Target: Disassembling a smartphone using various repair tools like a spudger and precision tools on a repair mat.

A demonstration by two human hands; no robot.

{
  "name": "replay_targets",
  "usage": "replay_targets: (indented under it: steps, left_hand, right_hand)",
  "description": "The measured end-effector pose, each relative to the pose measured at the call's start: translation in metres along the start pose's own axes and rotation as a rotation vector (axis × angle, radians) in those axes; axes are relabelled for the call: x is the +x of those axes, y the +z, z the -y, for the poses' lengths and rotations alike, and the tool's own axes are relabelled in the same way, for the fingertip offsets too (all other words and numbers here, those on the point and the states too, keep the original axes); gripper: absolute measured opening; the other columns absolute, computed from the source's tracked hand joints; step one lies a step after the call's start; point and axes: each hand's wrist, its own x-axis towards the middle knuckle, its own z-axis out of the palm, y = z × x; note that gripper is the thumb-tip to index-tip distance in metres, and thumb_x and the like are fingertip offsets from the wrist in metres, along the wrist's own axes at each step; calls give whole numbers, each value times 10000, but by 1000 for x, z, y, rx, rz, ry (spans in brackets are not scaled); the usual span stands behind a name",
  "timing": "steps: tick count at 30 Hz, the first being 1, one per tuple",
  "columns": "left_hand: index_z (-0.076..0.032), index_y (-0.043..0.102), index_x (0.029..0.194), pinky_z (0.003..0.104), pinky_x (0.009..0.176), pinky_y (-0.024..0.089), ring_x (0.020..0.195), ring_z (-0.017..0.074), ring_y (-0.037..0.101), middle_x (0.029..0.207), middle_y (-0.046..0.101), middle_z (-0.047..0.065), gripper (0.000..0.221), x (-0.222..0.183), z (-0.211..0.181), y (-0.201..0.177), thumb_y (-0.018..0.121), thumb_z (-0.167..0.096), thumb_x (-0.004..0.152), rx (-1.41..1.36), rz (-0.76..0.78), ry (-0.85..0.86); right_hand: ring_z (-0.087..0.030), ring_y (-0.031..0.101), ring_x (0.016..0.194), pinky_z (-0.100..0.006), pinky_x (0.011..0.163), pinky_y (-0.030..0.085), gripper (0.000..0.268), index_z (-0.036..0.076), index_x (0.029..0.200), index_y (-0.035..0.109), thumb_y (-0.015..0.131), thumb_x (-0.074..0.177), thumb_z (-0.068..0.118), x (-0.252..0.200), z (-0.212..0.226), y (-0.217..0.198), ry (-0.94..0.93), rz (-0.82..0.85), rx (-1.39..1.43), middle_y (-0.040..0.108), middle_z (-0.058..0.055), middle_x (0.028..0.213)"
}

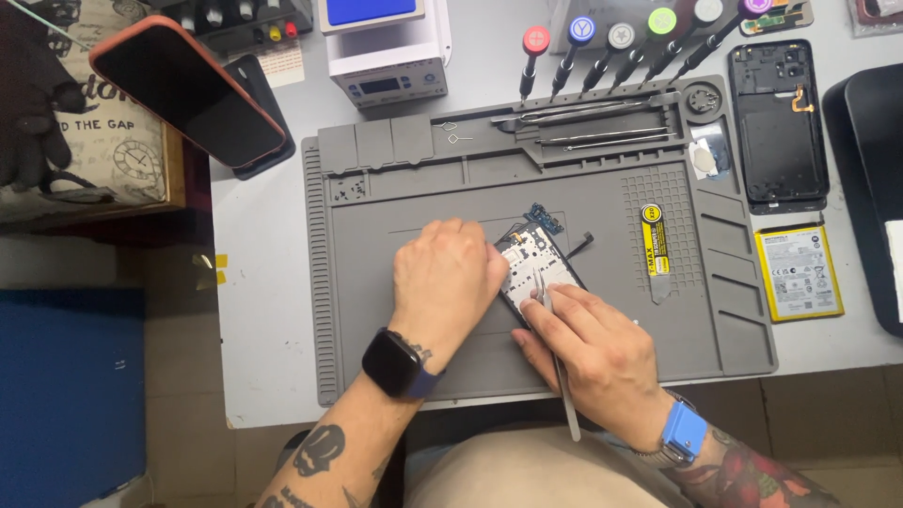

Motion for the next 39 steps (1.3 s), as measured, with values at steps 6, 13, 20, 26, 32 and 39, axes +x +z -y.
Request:
replay_targets:
  steps: [6, 13, 20, 26, 32, 39]
  left_hand:
    - [-116, 680, 781, 574, 560, 544, 813, 378, 696, 817, 704, 71, 139, 2, 3, 1, 688, -217, 876, -40, 112, -14]
    - [-111, 741, 791, 574, 590, 572, 818, 375, 736, 802, 737, 69, 209, 8, -1, -4, 698, -264, 926, -50, 114, -36]
    - [-104, 751, 798, 578, 576, 566, 800, 386, 737, 800, 756, 82, 217, 8, 3, -6, 672, -274, 907, -60, 144, -56]
    - [-113, 778, 805, 585, 586, 576, 797, 389, 750, 817, 772, 86, 264, 10, 4, -9, 675, -325, 925, -52, 148, -56]
    - [-180, 715, 922, 567, 706, 556, 891, 340, 732, 924, 772, 15, 127, -13, 31, -45, 645, -277, 966, -325, 152, -145]
    - [-105, 745, 1027, 442, 814, 575, 961, 324, 720, 1105, 772, 131, 163, -69, 11, -52, 786, -248, 1094, -238, -215, 251]
  right_hand:
    - [-293, 806, 1065, -372, 891, 645, 211, 77, 1220, 794, 818, 1108, 254, 0, 0, 1, 9, -5, 14, 784, -89, 1133]
    - [-281, 806, 1068, -364, 861, 632, 205, 89, 1224, 792, 806, 1118, 263, -1, 1, -1, 11, -4, -6, 778, -75, 1127]
    - [-303, 812, 1075, -377, 917, 646, 208, 76, 1218, 795, 806, 1116, 256, 1, 2, -1, 2, -1, 6, 789, -94, 1121]
    - [-296, 814, 1076, -378, 906, 647, 216, 86, 1228, 800, 812, 1115, 268, 0, 1, 0, 0, -4, -17, 786, -86, 1125]
    - [-281, 812, 1049, -390, 915, 632, 224, 76, 1334, 757, 737, 1125, 151, -5, -6, -2, 122, 20, 124, 813, -74, 1178]
    - [-229, 790, 910, -364, 834, 607, 199, 73, 1268, 796, 717, 1137, 200, -1, -22, -12, 232, 16, 322, 861, -55, 1071]
